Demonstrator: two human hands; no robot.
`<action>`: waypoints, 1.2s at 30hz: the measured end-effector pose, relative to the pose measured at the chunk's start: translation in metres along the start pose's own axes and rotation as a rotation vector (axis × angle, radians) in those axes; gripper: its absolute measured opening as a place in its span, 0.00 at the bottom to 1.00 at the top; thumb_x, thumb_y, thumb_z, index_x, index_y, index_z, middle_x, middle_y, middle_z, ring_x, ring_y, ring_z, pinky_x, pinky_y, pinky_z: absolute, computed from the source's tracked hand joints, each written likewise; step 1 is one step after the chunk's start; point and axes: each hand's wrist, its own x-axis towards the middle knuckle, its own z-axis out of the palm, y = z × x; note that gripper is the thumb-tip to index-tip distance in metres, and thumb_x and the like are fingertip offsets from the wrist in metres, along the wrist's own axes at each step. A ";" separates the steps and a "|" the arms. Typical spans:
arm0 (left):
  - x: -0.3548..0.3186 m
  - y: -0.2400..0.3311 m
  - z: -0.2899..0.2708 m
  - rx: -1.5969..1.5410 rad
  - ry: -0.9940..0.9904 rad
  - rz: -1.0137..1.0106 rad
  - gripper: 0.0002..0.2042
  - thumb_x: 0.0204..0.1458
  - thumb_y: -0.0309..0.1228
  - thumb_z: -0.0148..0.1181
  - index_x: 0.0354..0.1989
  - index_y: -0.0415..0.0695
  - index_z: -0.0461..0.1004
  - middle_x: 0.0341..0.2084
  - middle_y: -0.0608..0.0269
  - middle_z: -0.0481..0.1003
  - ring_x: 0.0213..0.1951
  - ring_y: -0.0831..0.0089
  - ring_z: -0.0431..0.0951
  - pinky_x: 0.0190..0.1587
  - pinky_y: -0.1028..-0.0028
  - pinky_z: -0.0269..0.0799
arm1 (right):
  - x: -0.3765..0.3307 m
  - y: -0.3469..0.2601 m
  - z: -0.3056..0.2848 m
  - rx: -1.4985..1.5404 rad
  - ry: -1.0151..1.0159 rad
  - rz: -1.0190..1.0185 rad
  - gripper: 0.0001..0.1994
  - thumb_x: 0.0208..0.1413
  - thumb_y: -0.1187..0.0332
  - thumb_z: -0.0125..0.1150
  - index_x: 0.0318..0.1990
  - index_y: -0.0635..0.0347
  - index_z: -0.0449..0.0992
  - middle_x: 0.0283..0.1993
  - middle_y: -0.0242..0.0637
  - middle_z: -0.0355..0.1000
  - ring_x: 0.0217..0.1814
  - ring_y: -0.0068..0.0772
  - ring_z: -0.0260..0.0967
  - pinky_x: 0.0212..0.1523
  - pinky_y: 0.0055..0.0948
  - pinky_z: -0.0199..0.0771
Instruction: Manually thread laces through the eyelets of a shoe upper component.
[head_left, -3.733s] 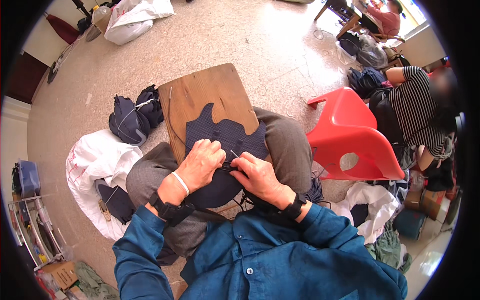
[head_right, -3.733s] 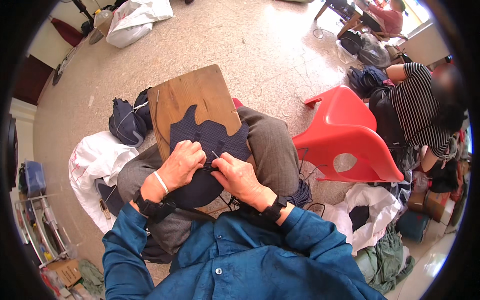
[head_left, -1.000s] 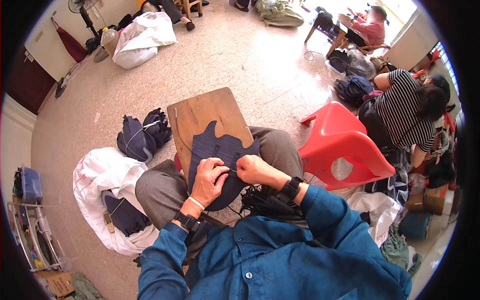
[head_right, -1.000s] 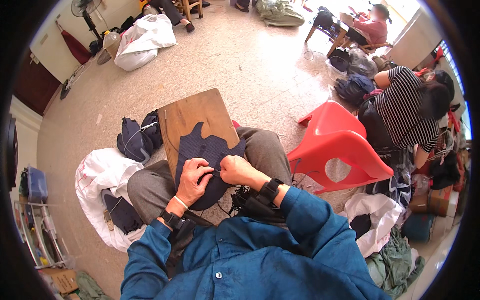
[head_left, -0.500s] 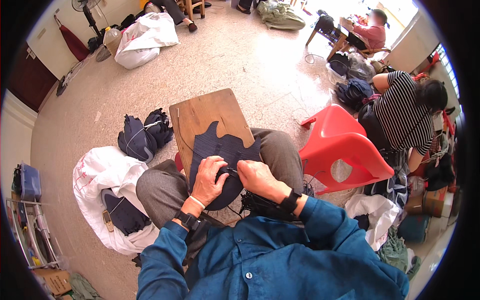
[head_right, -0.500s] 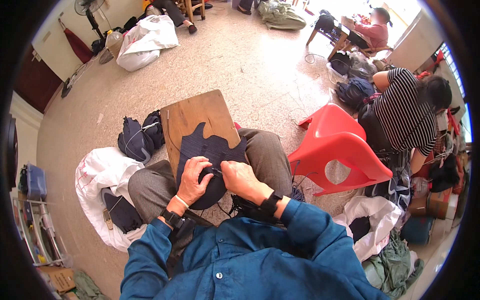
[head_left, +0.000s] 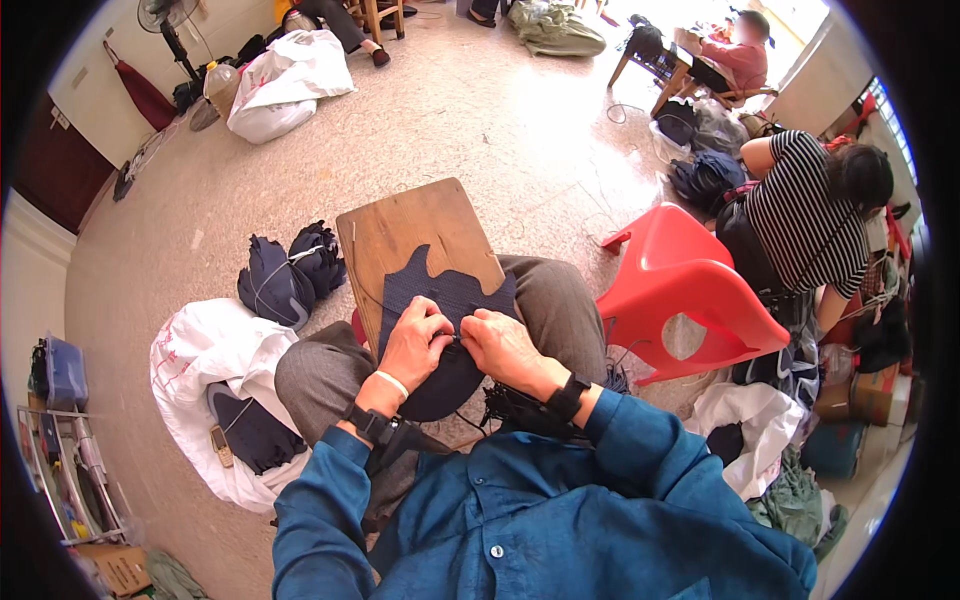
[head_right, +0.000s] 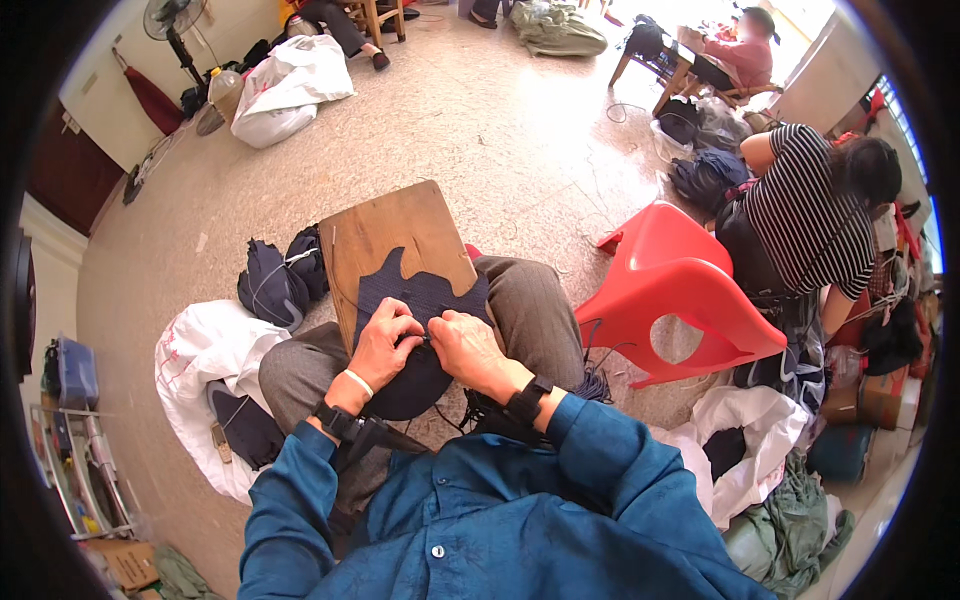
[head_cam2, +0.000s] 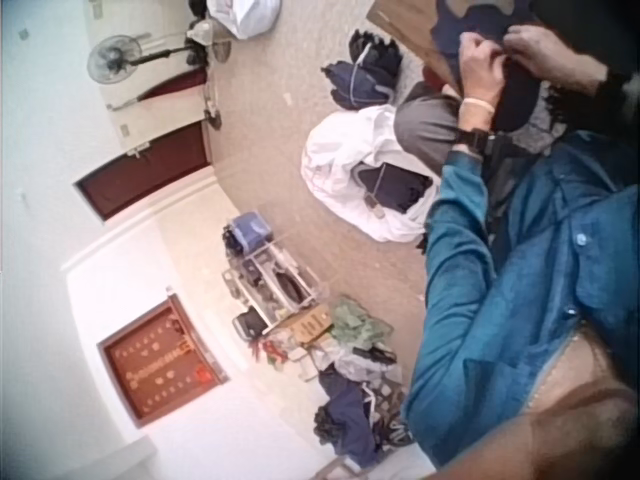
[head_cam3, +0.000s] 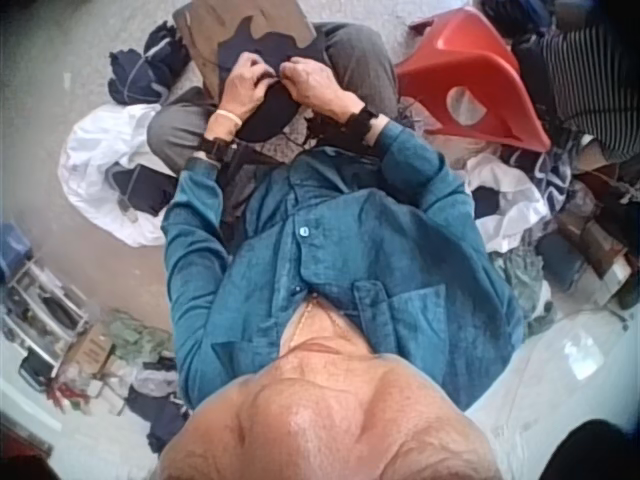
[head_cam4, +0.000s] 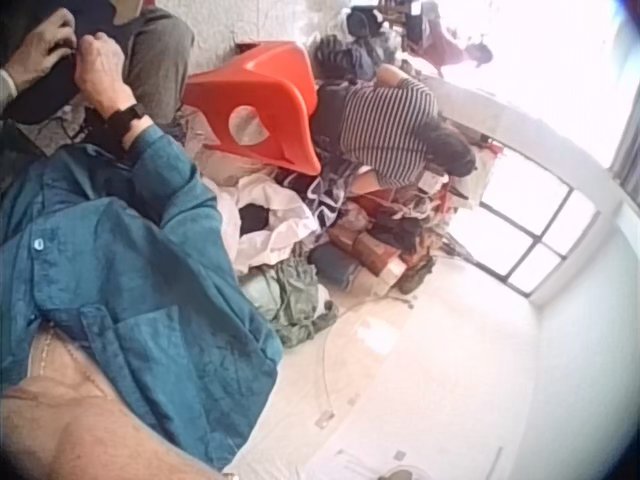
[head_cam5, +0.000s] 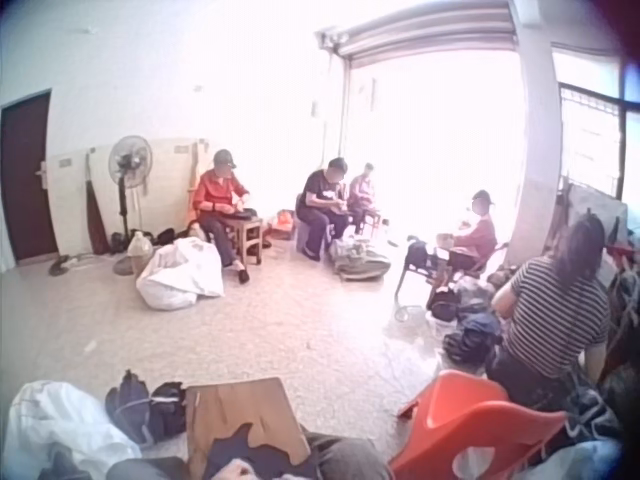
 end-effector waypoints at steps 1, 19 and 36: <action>0.004 0.004 -0.003 0.028 -0.028 0.026 0.05 0.47 0.21 0.66 0.31 0.39 0.76 0.36 0.56 0.70 0.43 0.55 0.75 0.48 0.61 0.73 | -0.001 0.001 -0.003 0.045 -0.029 0.015 0.04 0.55 0.72 0.61 0.36 0.60 0.74 0.33 0.45 0.71 0.41 0.53 0.73 0.42 0.48 0.74; 0.001 0.008 -0.007 0.415 -0.062 0.350 0.06 0.50 0.24 0.61 0.37 0.44 0.78 0.32 0.60 0.71 0.39 0.61 0.74 0.44 0.64 0.69 | -0.009 0.010 -0.006 0.257 0.020 0.088 0.05 0.57 0.76 0.57 0.39 0.63 0.77 0.36 0.47 0.74 0.44 0.52 0.75 0.46 0.43 0.76; 0.006 0.013 -0.002 0.677 -0.054 0.439 0.01 0.48 0.27 0.57 0.29 0.46 0.74 0.33 0.61 0.71 0.43 0.63 0.73 0.56 0.61 0.64 | -0.006 0.026 -0.010 0.594 -0.066 0.286 0.09 0.61 0.75 0.53 0.44 0.64 0.78 0.40 0.44 0.79 0.45 0.39 0.78 0.49 0.35 0.77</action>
